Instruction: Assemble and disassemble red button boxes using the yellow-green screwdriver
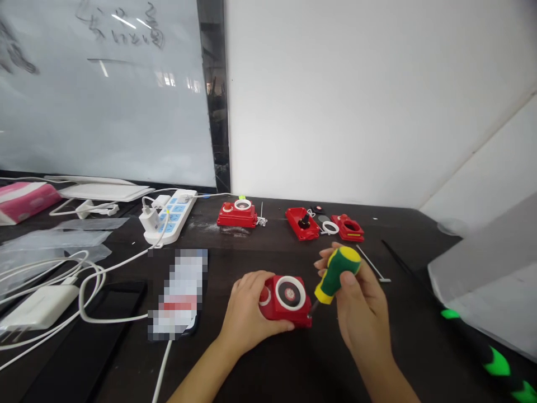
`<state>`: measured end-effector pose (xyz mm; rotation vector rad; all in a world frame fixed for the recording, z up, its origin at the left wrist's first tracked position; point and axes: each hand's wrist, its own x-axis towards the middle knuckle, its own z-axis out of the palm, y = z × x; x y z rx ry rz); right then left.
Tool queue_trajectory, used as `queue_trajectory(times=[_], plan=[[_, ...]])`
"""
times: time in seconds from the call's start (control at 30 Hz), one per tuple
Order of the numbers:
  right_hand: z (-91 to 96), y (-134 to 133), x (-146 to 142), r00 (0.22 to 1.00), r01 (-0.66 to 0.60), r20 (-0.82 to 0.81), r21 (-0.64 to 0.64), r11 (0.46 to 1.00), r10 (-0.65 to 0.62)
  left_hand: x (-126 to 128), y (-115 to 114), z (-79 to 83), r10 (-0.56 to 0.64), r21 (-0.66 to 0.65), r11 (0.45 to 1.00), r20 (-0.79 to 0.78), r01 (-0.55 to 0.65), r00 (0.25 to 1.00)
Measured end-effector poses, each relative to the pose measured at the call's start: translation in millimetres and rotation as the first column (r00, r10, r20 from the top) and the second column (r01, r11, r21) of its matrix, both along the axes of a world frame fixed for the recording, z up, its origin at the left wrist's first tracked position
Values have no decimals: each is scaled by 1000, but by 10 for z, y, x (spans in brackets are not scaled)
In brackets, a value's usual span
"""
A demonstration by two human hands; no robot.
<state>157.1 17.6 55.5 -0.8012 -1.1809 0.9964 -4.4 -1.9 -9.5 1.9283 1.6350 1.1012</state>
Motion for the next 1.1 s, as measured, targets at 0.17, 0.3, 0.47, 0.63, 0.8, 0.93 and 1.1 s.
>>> queue_trajectory(times=[0.17,0.3,0.47,0.63,0.8,0.93,1.1], plan=[[8,-27,-34,993,-107,-51,45,993,109,-5,-3,3,-10,-14,1000,-4,9,1000],[11,-13,45,983,98,149,83,992,-110,-13,0,-7,-14,-8,1000,-10,14,1000],[30,1,109,978,-50,205,51,997,38,-16,-3,2,-21,-11,1000,-11,21,1000],[41,-32,25,994,-92,69,113,989,84,-13,-1,11,-18,-14,1000,-15,17,1000],[28,-15,113,972,35,229,76,996,-51,-16,2,-5,-20,-19,1000,-15,20,1000],[26,26,132,989,-120,88,54,991,115,-16,9,-17,-20,-25,1000,-21,20,1000],[43,25,91,987,0,156,136,991,-21,-21,22,-37,-26,-13,1000,-15,26,1000]])
